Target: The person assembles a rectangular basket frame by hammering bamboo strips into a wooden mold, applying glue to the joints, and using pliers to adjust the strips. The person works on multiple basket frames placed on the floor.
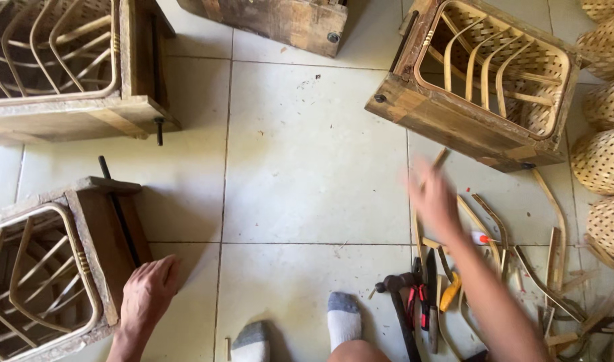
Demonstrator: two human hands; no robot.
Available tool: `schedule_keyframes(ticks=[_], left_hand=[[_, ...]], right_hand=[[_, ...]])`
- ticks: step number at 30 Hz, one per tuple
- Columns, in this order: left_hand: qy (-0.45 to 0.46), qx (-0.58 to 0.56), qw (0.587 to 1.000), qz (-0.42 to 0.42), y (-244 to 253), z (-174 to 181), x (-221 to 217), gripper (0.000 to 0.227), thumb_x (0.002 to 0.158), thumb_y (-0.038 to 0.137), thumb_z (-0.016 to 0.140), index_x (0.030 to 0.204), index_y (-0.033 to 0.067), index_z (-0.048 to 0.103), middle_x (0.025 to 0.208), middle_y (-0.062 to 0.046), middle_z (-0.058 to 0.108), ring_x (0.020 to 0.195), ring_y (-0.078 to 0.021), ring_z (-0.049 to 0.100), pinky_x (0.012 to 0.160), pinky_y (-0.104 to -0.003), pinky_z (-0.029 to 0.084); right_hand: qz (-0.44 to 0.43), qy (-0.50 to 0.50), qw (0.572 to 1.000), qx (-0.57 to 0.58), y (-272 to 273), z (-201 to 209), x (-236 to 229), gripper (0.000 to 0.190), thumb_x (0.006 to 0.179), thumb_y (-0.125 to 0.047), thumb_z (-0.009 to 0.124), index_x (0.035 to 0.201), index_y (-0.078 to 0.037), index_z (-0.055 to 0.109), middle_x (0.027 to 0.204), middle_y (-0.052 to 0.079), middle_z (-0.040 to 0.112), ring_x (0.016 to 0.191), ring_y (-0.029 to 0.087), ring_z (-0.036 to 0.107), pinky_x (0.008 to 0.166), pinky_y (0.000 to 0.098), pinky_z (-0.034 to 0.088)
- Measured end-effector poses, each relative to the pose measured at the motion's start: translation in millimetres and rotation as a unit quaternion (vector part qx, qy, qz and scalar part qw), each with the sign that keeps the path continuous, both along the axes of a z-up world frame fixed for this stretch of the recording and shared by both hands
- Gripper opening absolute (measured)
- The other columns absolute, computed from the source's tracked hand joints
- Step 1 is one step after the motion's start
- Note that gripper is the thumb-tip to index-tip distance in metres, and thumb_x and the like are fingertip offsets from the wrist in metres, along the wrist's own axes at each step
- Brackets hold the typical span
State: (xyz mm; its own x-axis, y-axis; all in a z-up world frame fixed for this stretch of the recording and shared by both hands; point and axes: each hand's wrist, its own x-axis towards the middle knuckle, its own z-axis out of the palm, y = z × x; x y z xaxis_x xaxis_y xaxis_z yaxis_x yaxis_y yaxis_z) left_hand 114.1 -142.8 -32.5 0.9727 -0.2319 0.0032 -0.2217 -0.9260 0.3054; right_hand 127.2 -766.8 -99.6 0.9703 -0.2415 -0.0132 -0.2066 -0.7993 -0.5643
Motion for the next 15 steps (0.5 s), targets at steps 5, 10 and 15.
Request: schedule_keyframes(ticks=[5,10,15], left_hand=[[-0.042,-0.005,0.999,-0.009,-6,4,-2,0.016,0.092,0.019,0.071,0.098,0.0044,0.073,0.087,-0.009,0.074,0.082,-0.0247,0.070,0.083,-0.037,0.056],[-0.038,-0.007,0.999,-0.004,-12,11,2,0.015,0.090,0.019,0.074,0.095,0.0053,0.074,0.085,-0.009,0.073,0.079,-0.0242,0.070,0.079,-0.037,0.055],[-0.042,0.000,0.999,0.005,-8,11,-4,0.015,0.090,0.021,0.076,0.094,0.0068,0.075,0.082,-0.008,0.072,0.077,-0.0250,0.068,0.075,-0.036,0.055]], right_hand=[[-0.123,-0.005,0.990,-0.067,-16,22,215,0.082,0.101,-0.064,0.052,0.145,0.005,0.044,0.146,0.034,0.045,0.135,0.047,0.042,0.107,0.0600,0.032],[-0.196,0.188,0.955,-0.118,-18,4,255,0.079,0.097,-0.078,0.040,0.119,-0.005,0.063,0.130,0.023,0.061,0.129,0.041,0.051,0.111,0.0567,0.032],[-0.239,0.210,0.945,-0.077,-27,4,215,0.082,0.099,-0.079,0.036,0.088,-0.006,0.069,0.087,0.015,0.070,0.088,0.034,0.069,0.081,0.0555,0.052]])
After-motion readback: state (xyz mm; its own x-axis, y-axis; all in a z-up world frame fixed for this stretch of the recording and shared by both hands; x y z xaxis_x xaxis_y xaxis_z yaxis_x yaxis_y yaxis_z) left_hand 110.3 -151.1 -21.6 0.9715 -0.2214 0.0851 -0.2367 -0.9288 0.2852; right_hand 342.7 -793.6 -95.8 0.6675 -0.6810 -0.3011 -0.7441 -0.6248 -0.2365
